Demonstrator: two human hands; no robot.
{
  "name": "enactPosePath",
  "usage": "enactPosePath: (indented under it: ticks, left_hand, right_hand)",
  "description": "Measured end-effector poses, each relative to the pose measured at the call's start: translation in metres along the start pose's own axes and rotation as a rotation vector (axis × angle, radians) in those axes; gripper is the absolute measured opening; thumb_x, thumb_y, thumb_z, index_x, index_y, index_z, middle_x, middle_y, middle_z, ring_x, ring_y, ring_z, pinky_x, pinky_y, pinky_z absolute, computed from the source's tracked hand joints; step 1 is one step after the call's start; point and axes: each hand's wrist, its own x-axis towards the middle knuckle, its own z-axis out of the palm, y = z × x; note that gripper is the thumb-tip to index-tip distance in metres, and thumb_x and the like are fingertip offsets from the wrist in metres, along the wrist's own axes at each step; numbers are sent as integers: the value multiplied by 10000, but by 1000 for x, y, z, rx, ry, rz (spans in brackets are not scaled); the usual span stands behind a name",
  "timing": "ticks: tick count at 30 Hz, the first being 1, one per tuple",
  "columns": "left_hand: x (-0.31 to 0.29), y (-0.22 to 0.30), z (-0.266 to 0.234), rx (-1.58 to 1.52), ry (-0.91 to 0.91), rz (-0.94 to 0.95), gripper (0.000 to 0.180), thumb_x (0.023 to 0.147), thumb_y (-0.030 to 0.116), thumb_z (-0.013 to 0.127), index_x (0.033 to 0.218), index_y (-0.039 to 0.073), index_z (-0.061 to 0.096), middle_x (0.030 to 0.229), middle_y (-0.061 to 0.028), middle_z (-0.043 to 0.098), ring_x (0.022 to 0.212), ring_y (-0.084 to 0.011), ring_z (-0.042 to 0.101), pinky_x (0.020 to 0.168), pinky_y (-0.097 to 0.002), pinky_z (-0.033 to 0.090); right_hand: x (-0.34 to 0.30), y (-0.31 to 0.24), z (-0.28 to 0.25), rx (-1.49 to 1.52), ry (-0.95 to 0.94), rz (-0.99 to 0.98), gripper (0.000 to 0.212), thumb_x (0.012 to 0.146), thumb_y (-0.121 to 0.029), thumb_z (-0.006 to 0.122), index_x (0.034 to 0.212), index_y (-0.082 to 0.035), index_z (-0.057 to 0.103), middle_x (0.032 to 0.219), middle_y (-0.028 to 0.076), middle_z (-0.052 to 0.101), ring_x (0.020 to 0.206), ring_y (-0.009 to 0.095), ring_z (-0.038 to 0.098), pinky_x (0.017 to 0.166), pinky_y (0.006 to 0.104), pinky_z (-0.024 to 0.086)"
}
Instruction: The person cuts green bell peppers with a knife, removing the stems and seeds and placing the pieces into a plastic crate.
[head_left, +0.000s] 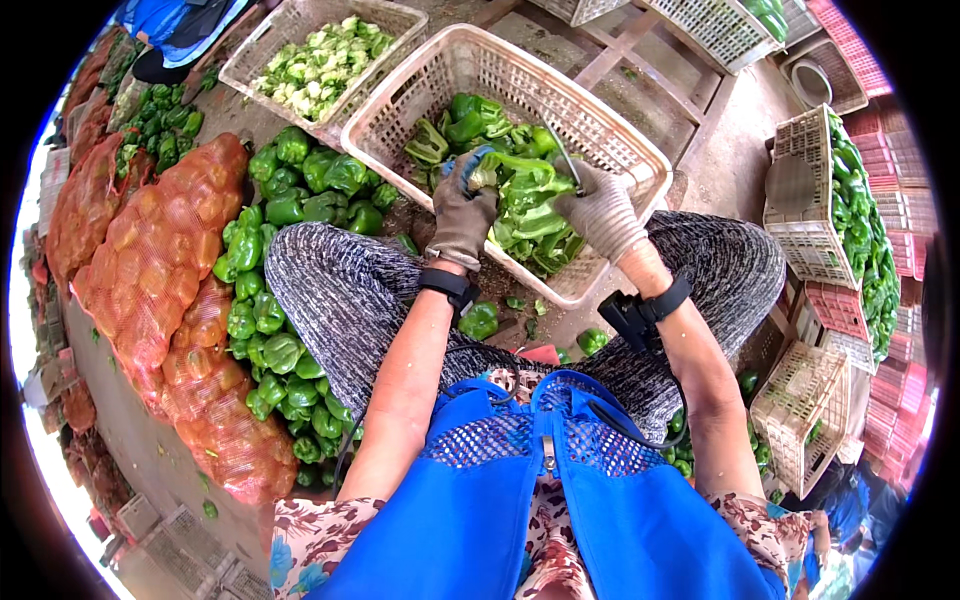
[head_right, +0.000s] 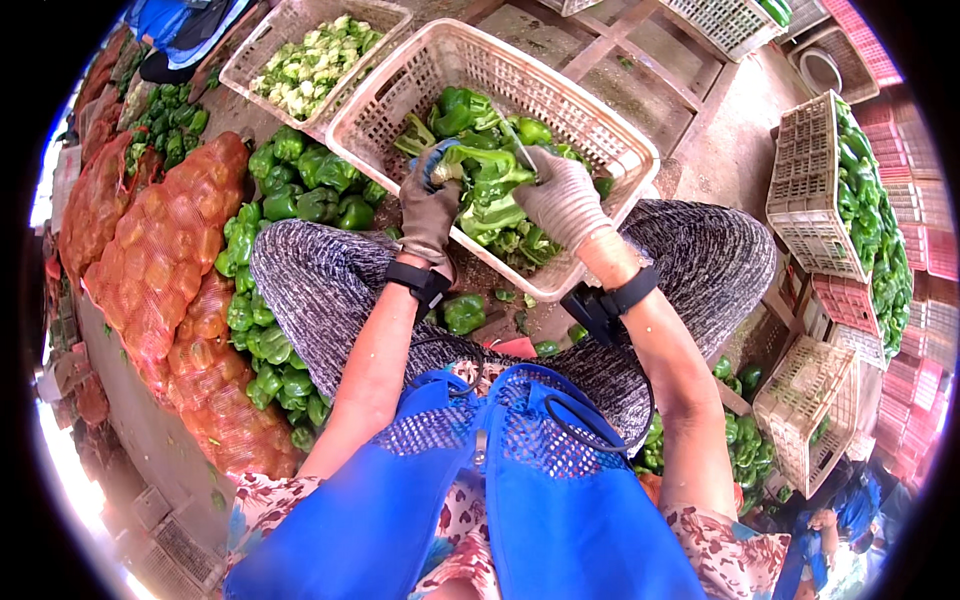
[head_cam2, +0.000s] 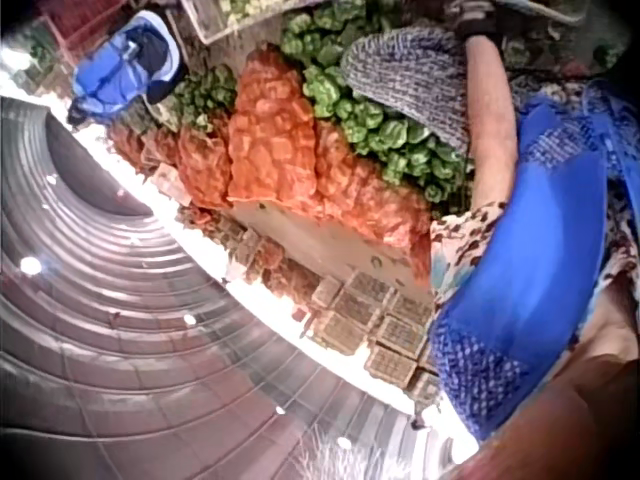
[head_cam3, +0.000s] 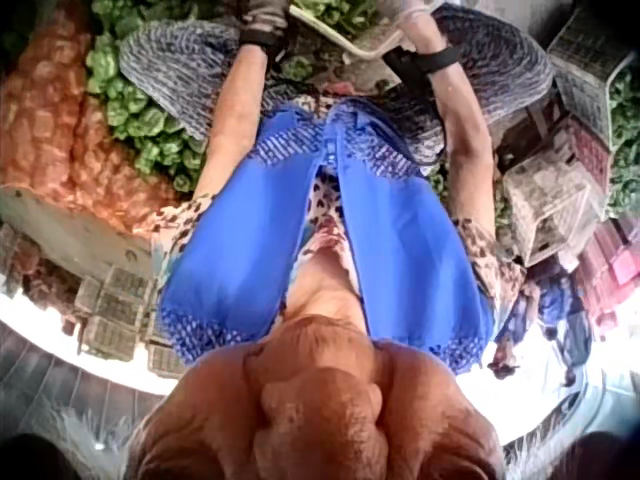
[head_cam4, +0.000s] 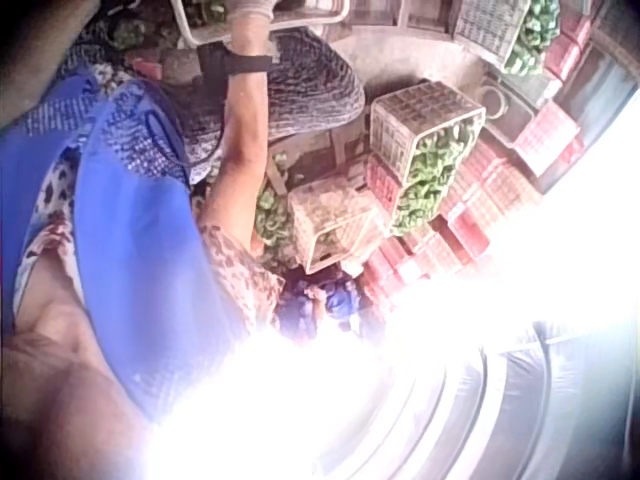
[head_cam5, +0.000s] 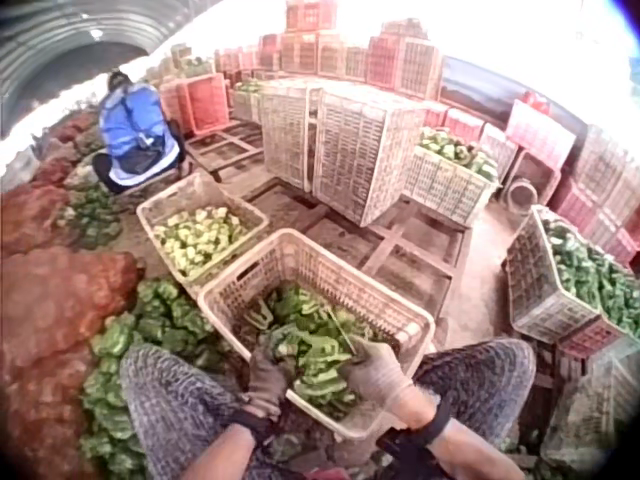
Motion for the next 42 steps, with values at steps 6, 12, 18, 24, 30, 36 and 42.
enactPosePath:
  ticks: [6, 12, 18, 24, 30, 36, 42]
  left_hand:
    - [21, -44, -19, -799, 242, -749, 250, 828, -44, 592, 1047, 77, 599, 751, -56, 617, 539, -141, 548, 470, -274, 495]
    - [55, -23, -44, -1396, 18, -673, 261, 874, 145, 594, 1128, 83, 598, 910, -49, 652, 819, -196, 657, 690, -344, 584]
    - [182, 9, -93, -1036, 189, -678, 609, 957, 514, 455, 1402, 99, 412, 1176, -130, 614, 999, -266, 627, 877, -416, 532]
    - [225, -17, -251, -217, 20, -127, 392, 921, 214, 586, 1245, -2, 540, 1135, -143, 645, 928, -239, 669, 814, -336, 562]
    - [101, -116, -346, -293, 238, -582, 245, 952, 178, 566, 1113, 7, 636, 984, -91, 689, 752, -193, 678, 666, -297, 568]
    - [-108, -165, -325, -152, 232, -842, 173, 920, 174, 614, 1020, 41, 664, 834, -20, 666, 622, -104, 610, 549, -234, 497]
    - [-181, -198, -281, 318, 382, -700, 475, 800, 150, 736, 1210, -19, 569, 1068, -108, 660, 953, -225, 625, 848, -329, 502]
  right_hand:
    - [-20, 1, 8, -26, -61, 67, 455, 735, -120, 680, 1173, -27, 602, 863, 212, 671, 760, 260, 668, 722, 340, 517]
    - [-3, 6, 1, -104, 84, 113, 455, 801, -258, 687, 1142, 21, 575, 851, 214, 665, 762, 318, 659, 712, 377, 512]
    - [2, 46, 8, 35, 137, 66, 454, 870, -346, 647, 1147, 6, 576, 931, 193, 664, 795, 235, 637, 730, 370, 513]
    - [13, 7, -4, 1010, 28, 586, 555, 883, -561, 532, 1042, -30, 511, 735, 107, 638, 458, 136, 498, 431, 267, 407]
    - [21, 66, -11, 1398, -82, 643, 351, 843, -424, 587, 805, -80, 534, 842, 141, 607, 575, 138, 489, 525, 274, 387]
    - [6, 73, -11, 1281, -187, 811, 296, 925, -381, 538, 962, -98, 618, 897, 148, 597, 589, 124, 487, 547, 261, 409]
    - [-17, 68, 7, 986, -250, 938, 232, 908, -299, 544, 1021, -105, 602, 777, 42, 588, 475, 74, 407, 422, 221, 332]
